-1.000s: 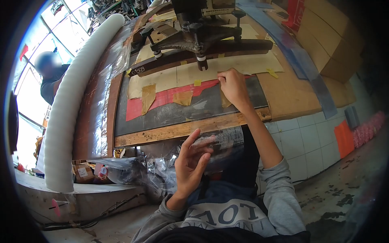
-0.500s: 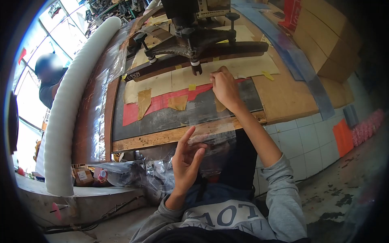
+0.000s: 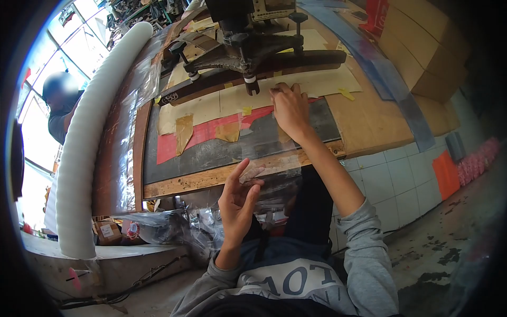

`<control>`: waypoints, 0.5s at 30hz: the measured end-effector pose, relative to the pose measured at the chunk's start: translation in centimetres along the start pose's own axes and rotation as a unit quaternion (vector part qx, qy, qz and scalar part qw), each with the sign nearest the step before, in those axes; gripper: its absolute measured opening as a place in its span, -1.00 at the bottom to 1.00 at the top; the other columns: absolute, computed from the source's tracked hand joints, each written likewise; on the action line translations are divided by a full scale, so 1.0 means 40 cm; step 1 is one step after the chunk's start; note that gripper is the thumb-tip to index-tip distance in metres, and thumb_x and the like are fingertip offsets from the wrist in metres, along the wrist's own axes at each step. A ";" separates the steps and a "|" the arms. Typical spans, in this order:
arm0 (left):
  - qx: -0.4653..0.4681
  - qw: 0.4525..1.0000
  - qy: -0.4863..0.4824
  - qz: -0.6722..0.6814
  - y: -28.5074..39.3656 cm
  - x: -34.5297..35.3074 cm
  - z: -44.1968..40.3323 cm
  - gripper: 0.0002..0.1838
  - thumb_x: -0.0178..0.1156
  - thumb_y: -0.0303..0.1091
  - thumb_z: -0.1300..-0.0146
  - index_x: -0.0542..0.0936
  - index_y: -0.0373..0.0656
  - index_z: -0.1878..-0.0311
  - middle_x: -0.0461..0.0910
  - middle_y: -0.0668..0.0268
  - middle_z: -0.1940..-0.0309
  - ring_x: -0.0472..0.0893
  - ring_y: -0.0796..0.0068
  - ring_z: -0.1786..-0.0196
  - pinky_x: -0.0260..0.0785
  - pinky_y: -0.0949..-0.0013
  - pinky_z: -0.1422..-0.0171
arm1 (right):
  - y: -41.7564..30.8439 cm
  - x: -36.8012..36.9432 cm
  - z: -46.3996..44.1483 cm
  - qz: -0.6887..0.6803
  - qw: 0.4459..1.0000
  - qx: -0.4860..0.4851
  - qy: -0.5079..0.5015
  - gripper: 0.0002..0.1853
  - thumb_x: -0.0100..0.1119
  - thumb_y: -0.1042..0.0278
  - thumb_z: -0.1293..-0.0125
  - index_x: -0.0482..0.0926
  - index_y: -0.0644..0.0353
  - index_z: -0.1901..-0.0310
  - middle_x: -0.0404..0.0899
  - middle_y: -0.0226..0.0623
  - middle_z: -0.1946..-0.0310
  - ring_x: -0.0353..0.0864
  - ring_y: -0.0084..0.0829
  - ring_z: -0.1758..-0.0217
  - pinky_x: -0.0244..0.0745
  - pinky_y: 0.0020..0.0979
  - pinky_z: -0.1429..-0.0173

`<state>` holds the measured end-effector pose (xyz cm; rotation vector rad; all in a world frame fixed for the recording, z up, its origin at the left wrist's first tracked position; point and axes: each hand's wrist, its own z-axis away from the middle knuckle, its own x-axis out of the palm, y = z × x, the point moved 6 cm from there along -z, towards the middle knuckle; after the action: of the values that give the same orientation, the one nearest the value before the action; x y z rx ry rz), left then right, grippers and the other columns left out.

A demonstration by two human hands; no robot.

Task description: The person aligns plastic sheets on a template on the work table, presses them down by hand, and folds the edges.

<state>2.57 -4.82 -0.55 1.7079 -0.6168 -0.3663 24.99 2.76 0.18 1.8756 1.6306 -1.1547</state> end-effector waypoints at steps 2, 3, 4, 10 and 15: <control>-0.001 1.000 -0.005 0.002 0.000 0.006 0.002 -0.44 0.14 -0.59 -0.35 0.26 -0.35 -0.39 0.53 0.15 -0.15 0.58 0.59 -0.04 0.41 0.54 -0.14 | 0.002 0.001 0.001 -0.001 1.000 -0.002 0.000 -0.73 0.13 0.37 -0.30 0.68 0.09 0.00 0.62 -0.44 0.00 0.48 -0.18 0.02 0.45 -0.18 -0.01; -0.001 1.000 -0.006 0.002 0.000 0.009 0.003 -0.44 0.14 -0.59 -0.35 0.27 -0.35 -0.39 0.53 0.16 -0.14 0.58 0.59 -0.03 0.41 0.55 -0.13 | 0.002 0.002 0.000 -0.002 1.000 -0.003 0.001 -0.73 0.13 0.37 -0.30 0.68 0.09 0.00 0.63 -0.46 -0.01 0.48 -0.18 0.02 0.45 -0.18 -0.01; -0.003 1.000 -0.009 0.005 -0.003 0.011 0.004 -0.44 0.14 -0.59 -0.34 0.27 -0.35 -0.39 0.54 0.16 -0.14 0.58 0.60 -0.03 0.40 0.57 -0.11 | 0.002 0.002 0.001 -0.005 1.000 -0.007 0.001 -0.73 0.12 0.37 -0.31 0.68 0.08 0.00 0.63 -0.46 -0.01 0.48 -0.18 0.02 0.44 -0.18 -0.02; -0.023 1.000 -0.010 0.008 -0.014 0.008 0.007 -0.44 0.15 -0.59 -0.34 0.28 -0.32 -0.39 0.57 0.20 -0.09 0.58 0.62 -0.01 0.38 0.62 -0.05 | 0.000 0.006 0.001 -0.016 1.000 -0.004 -0.008 -0.73 0.11 0.36 -0.31 0.68 0.07 -0.01 0.64 -0.47 -0.04 0.48 -0.16 0.02 0.43 -0.17 -0.03; -0.002 1.000 -0.004 0.020 -0.012 0.011 0.002 -0.45 0.15 -0.58 -0.35 0.29 -0.31 -0.39 0.59 0.20 -0.07 0.58 0.63 -0.01 0.39 0.61 -0.06 | 0.001 0.007 -0.001 -0.013 1.000 -0.005 -0.003 -0.72 0.10 0.37 -0.32 0.68 0.06 -0.01 0.64 -0.47 -0.04 0.47 -0.16 0.02 0.42 -0.15 -0.04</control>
<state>2.98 -5.07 -0.98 1.6881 -0.6545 -0.3474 25.03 2.96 -0.03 1.8497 1.6590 -1.1590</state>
